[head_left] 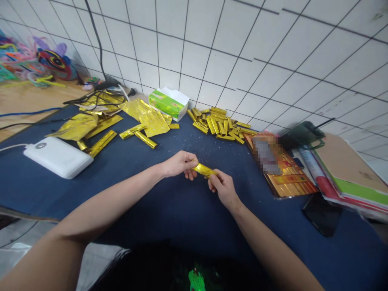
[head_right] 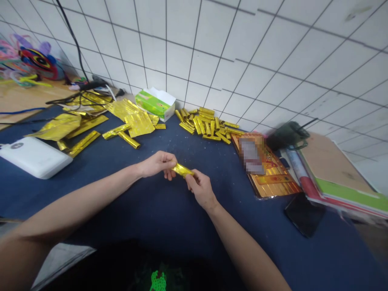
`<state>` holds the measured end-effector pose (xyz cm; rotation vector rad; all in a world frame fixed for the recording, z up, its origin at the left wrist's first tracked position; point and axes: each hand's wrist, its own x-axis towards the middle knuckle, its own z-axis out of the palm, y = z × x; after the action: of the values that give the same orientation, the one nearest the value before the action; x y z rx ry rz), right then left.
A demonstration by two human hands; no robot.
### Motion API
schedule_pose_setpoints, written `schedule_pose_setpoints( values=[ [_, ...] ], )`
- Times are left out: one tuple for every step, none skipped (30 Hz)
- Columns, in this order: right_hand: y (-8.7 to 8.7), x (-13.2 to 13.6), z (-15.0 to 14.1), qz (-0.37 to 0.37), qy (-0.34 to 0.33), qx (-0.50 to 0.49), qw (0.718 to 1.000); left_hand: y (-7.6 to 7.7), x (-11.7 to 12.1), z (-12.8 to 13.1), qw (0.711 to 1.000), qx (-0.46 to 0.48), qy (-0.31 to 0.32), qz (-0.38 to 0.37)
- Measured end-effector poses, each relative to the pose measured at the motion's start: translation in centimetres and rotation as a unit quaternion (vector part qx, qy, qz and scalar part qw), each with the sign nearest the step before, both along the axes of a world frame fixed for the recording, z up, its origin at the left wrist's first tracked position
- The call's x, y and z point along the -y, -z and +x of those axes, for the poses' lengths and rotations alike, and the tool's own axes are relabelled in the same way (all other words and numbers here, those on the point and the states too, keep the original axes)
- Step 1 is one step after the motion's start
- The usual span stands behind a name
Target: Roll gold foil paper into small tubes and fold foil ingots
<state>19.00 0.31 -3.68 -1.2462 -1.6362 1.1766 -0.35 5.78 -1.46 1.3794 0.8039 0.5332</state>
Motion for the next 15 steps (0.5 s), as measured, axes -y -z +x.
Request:
schedule_pose_setpoints(
  values=[
    [-0.1,0.0,-0.1,0.001,-0.01,0.012,1.0,0.0,0.2,0.2,0.999,-0.021,0.022,0.014],
    [-0.3,0.0,-0.2,0.008,-0.018,0.032,0.999,0.0,0.4,0.3,0.998,-0.046,0.044,0.03],
    [-0.4,0.1,-0.3,0.017,-0.025,0.056,0.998,0.0,0.7,0.5,0.994,-0.071,0.063,0.047],
    [-0.5,0.1,-0.3,0.027,-0.032,0.082,0.996,-0.1,0.9,0.6,0.991,-0.093,0.074,0.064],
    [-0.6,0.1,-0.4,0.035,-0.04,0.105,0.993,-0.1,1.1,0.8,0.987,-0.111,0.079,0.081],
    [-0.8,0.1,-0.5,0.037,-0.052,0.125,0.99,-0.2,1.2,0.8,0.984,-0.125,0.08,0.096],
    [-0.9,0.2,-0.5,0.034,-0.064,0.137,0.988,-0.3,1.3,0.8,0.981,-0.138,0.08,0.111],
    [-1.1,0.2,-0.5,0.028,-0.077,0.144,0.986,-0.5,1.3,0.8,0.977,-0.149,0.08,0.128],
    [-1.2,0.1,-0.4,0.021,-0.09,0.144,0.985,-0.7,1.4,0.7,0.972,-0.16,0.081,0.15],
    [-1.4,0.1,-0.4,0.013,-0.101,0.138,0.985,-0.9,1.4,0.7,0.965,-0.175,0.086,0.177],
    [-1.5,0.1,-0.3,0.006,-0.114,0.129,0.985,-1.2,1.4,0.6,0.955,-0.192,0.091,0.209],
    [-1.5,0.0,-0.2,0.001,-0.126,0.122,0.984,-1.3,1.5,0.6,0.943,-0.209,0.096,0.241],
    [-1.6,0.0,-0.2,-0.003,-0.136,0.12,0.983,-1.4,1.6,0.6,0.93,-0.225,0.101,0.271],
    [-1.6,0.0,-0.2,-0.006,-0.141,0.125,0.982,-1.5,1.8,0.6,0.919,-0.24,0.106,0.296],
    [-1.5,0.0,-0.1,-0.006,-0.14,0.136,0.981,-1.5,2.0,0.8,0.909,-0.25,0.112,0.315]
  ],
)
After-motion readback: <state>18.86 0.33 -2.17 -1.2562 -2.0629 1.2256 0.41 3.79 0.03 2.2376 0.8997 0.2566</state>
